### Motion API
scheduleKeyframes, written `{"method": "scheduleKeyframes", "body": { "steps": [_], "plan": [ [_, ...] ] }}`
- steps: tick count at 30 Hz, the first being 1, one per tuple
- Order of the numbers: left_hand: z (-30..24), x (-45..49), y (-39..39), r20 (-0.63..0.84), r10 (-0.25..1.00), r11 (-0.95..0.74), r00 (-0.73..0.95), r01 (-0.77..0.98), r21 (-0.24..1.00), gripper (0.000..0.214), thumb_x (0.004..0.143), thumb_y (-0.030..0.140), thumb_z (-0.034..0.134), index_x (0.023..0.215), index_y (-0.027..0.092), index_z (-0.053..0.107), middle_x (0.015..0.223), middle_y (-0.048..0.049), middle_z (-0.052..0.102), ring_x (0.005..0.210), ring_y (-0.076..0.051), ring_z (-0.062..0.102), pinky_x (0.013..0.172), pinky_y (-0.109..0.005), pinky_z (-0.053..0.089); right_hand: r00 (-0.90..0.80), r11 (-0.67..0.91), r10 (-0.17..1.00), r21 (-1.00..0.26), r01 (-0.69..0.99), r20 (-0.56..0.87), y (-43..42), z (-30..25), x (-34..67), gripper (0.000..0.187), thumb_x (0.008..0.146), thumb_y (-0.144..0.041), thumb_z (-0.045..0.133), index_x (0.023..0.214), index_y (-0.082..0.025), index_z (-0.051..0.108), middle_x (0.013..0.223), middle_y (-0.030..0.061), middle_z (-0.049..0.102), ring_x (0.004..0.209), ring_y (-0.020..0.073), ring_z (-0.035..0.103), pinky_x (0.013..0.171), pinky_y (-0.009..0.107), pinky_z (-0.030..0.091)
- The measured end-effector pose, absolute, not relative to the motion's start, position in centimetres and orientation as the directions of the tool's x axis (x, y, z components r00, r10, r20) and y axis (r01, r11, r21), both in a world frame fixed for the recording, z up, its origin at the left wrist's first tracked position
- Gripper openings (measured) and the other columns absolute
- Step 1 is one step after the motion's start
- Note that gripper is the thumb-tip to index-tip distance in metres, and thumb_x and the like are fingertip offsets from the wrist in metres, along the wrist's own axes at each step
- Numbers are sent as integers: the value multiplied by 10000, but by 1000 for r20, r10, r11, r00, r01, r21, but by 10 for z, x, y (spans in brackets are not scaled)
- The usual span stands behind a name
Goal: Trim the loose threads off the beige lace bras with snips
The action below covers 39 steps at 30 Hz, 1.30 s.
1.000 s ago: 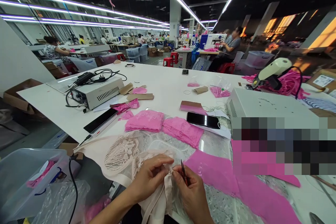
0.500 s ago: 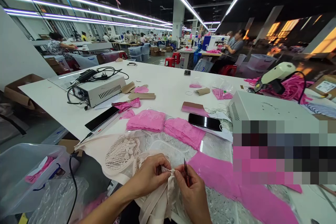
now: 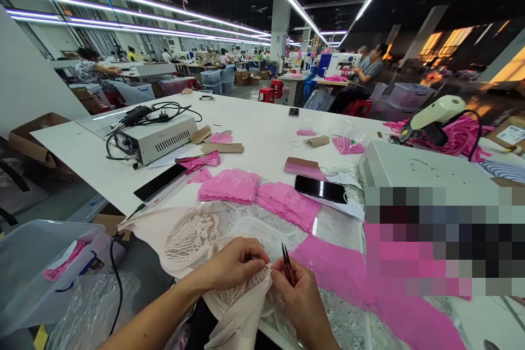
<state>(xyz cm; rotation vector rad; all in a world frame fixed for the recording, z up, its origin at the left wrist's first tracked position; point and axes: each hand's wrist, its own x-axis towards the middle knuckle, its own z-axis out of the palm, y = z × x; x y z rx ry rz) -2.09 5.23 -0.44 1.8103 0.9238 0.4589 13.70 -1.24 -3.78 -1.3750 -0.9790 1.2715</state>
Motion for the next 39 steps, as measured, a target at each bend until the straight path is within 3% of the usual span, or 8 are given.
{"method": "scheduleKeyframes", "body": {
  "steps": [7,13,18,21,26,31,35,39],
  "plan": [
    [-4,-19,59,-228,719,-102,657,425,899,149,674,198,542,694,121,668,528,55,435,509,-84,345,460,-195,261,54,-289,950,-929,-231,-308,-9,-28,131,195,609,-292,656,550,-175,512,487,-84,343,446,71,248,407,199,208],
    [-2,-18,59,-260,727,-63,635,440,896,144,665,193,526,653,123,651,510,61,409,504,-81,336,458,-193,259,8,-333,940,-922,-197,-341,-11,-23,132,181,668,-282,597,565,-179,491,486,-101,257,438,58,121,391,207,109],
    [-1,-16,58,-274,740,-49,615,455,889,162,661,211,532,662,119,665,518,57,426,514,-86,344,464,-196,269,56,-230,972,-973,13,-229,-13,-29,137,249,681,-396,649,642,-174,542,530,-73,364,482,93,306,449,215,262],
    [0,-16,58,-272,742,-55,612,460,886,168,656,210,534,668,115,672,522,55,436,522,-87,351,461,-192,265,100,-179,981,-975,132,-167,-13,-33,139,248,657,-396,679,651,-174,567,521,-72,378,503,111,351,474,220,289],
    [-2,-17,59,-264,736,-74,623,462,884,185,667,204,528,680,111,689,506,53,441,513,-88,353,461,-192,272,60,-207,977,-978,9,-207,-12,-34,140,249,664,-396,678,651,-161,598,570,-34,493,529,125,435,491,223,351],
    [-8,-18,61,-229,728,-125,647,453,882,183,655,230,595,744,125,715,580,34,550,564,-100,419,510,-191,313,14,-234,972,-968,-84,-236,-12,-36,142,300,673,-440,688,689,-152,605,575,-29,501,530,125,445,495,223,364],
    [-9,-18,62,-203,751,-150,628,462,874,178,658,240,609,737,121,715,578,32,551,563,-103,425,513,-197,310,69,-197,978,-980,-2,-197,-14,-37,147,310,676,-458,683,741,-163,614,621,-24,527,578,143,471,530,232,384],
    [-8,-17,62,-195,784,-135,590,469,873,175,670,230,590,731,114,706,556,32,528,545,-105,418,499,-201,315,178,-154,975,-980,123,-131,-22,-32,143,343,662,-506,663,635,-171,594,565,-35,481,548,143,440,518,241,365]
  ]
}}
